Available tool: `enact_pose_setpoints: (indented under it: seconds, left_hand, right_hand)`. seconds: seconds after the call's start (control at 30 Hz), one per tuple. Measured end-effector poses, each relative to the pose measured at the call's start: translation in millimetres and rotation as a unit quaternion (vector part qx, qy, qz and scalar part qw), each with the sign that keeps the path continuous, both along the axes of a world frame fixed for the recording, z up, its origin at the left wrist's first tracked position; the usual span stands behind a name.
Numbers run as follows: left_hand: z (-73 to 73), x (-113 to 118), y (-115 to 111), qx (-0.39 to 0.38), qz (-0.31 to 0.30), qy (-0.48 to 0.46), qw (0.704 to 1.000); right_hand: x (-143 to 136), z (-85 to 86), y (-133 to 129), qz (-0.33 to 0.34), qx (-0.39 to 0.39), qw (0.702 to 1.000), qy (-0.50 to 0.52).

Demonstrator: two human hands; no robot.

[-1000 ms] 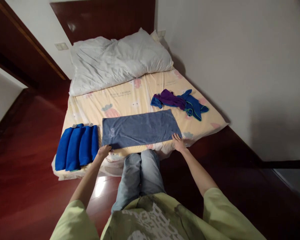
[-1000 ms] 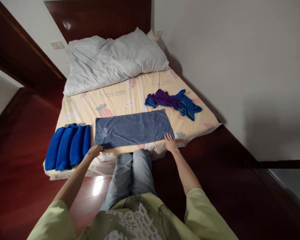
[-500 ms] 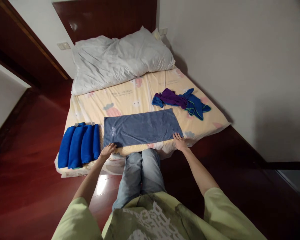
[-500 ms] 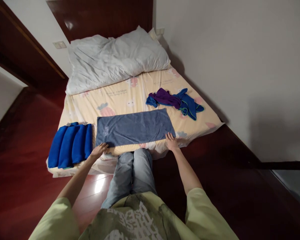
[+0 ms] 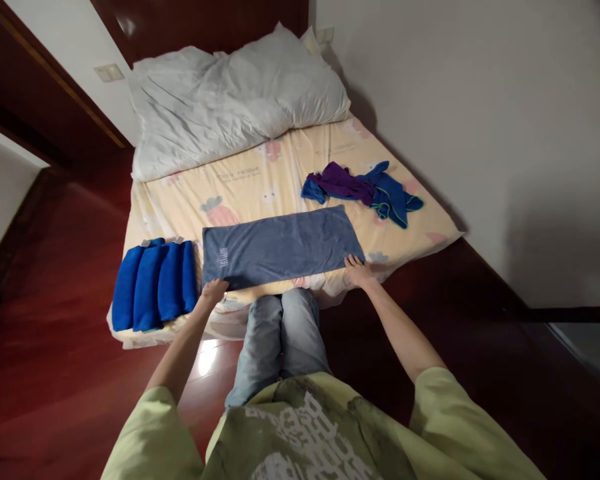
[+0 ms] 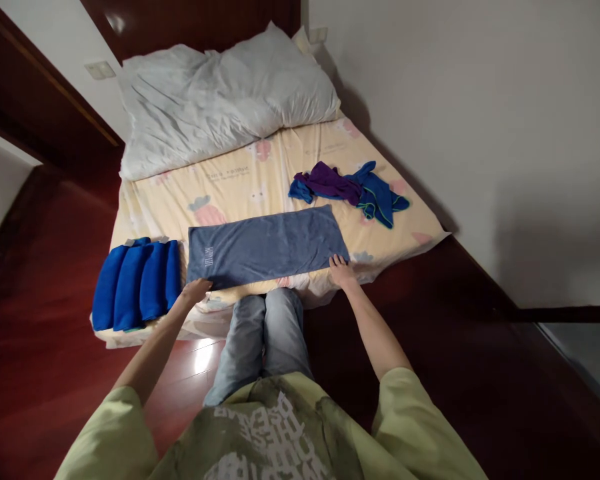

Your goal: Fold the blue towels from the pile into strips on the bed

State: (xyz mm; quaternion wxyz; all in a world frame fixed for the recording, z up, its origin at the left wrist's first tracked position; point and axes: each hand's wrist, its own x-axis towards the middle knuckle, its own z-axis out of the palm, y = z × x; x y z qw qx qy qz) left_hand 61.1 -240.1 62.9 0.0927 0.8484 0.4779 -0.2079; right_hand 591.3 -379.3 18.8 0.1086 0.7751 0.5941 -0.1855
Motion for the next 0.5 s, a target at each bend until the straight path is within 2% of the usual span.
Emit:
enact_pose_setpoints:
  seconds: [0.07,0.13,0.2,0.23,0.3,0.37,0.43,0.5]
  left_hand:
    - [1.9,22.1,3.0,0.025,0.000,-0.026,0.999]
    - [-1.6,53.2,3.8,0.078,-0.001,-0.099,0.992]
    - [-12.3,88.0,1.5,0.130,0.012,-0.186,0.974]
    - [-20.1,104.4,-1.0,0.140,0.020,-0.216,0.966]
    - [-38.1,131.3,-8.0,0.134,0.040,-0.247,0.959]
    - [-55.1,148.3,-15.4,0.123,0.064,-0.254,0.957]
    - [-66.2,155.8,-20.1,0.123,0.080,-0.254,0.956]
    - [-69.8,154.8,-19.9,0.126,0.076,-0.254,0.956]
  right_hand:
    - [-9.0,9.0,16.3,-0.016,0.016,1.000,0.007]
    - [-32.3,16.6,36.6,-0.007,0.108,0.994,0.016]
    - [-68.3,18.8,56.5,0.012,0.222,0.975,0.029]
    - [-88.6,16.9,64.8,0.017,0.251,0.967,0.039]
    - [-127.5,7.5,76.2,0.021,0.252,0.966,0.061]
    - [-156.7,-6.0,81.2,0.014,0.227,0.971,0.075]
    - [-171.4,-17.7,82.3,0.005,0.215,0.973,0.080]
    - [-170.2,-23.9,82.2,0.011,0.217,0.972,0.086]
